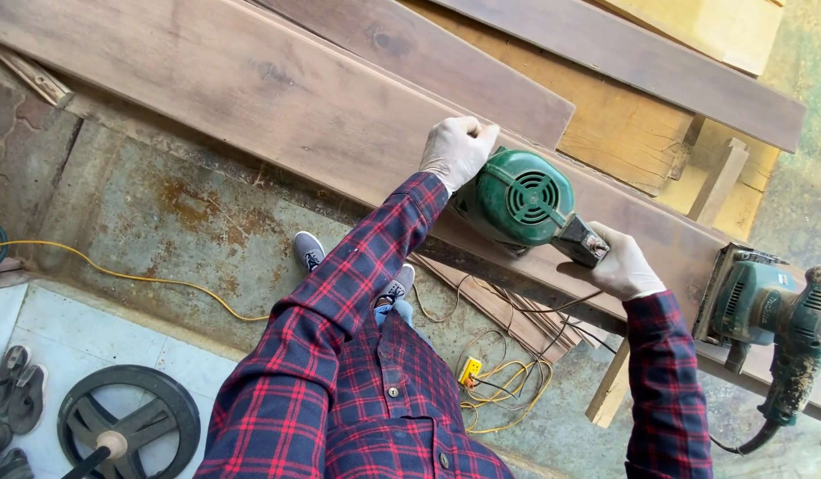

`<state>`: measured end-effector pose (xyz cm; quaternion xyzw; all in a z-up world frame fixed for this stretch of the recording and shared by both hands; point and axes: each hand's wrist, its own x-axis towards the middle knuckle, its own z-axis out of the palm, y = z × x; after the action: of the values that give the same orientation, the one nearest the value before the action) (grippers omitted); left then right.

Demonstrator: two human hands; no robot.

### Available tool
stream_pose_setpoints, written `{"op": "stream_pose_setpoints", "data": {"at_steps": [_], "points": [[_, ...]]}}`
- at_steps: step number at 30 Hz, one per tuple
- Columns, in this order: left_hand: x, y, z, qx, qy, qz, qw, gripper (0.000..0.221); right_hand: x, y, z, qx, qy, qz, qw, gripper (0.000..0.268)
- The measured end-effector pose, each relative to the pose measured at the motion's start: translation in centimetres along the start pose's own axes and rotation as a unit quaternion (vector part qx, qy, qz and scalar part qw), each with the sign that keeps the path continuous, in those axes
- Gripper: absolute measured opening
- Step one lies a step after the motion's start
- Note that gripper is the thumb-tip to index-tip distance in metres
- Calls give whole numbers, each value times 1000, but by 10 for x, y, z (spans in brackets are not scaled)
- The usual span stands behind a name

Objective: The person uses a green electric orbital sander to sand the surface of long wooden planks laid on supports, moving the sander back and forth along each plank. Near the end, the person sets the sander down and picks up a second sander resting on the planks.

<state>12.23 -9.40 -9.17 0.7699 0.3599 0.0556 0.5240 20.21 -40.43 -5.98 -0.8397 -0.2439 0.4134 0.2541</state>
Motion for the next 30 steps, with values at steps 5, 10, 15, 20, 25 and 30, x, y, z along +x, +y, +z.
{"op": "stream_pose_setpoints", "data": {"at_steps": [5,10,15,20,25,30], "points": [[-5,4,6,-9,-14,-3,1000,33,-10,13,1,-41,42,-3,998,54],[-16,13,10,-2,-51,-38,998,31,-26,20,9,-113,94,44,988,51],[-14,18,26,-6,-76,-39,996,29,-44,33,21,-86,161,65,981,47],[-3,37,54,4,-112,-37,993,29,-61,44,28,-102,202,90,970,50],[10,62,99,8,-153,-19,988,27,-82,54,37,-64,233,156,958,52],[19,88,147,52,-202,5,978,28,-100,60,42,55,282,163,944,53]]}}
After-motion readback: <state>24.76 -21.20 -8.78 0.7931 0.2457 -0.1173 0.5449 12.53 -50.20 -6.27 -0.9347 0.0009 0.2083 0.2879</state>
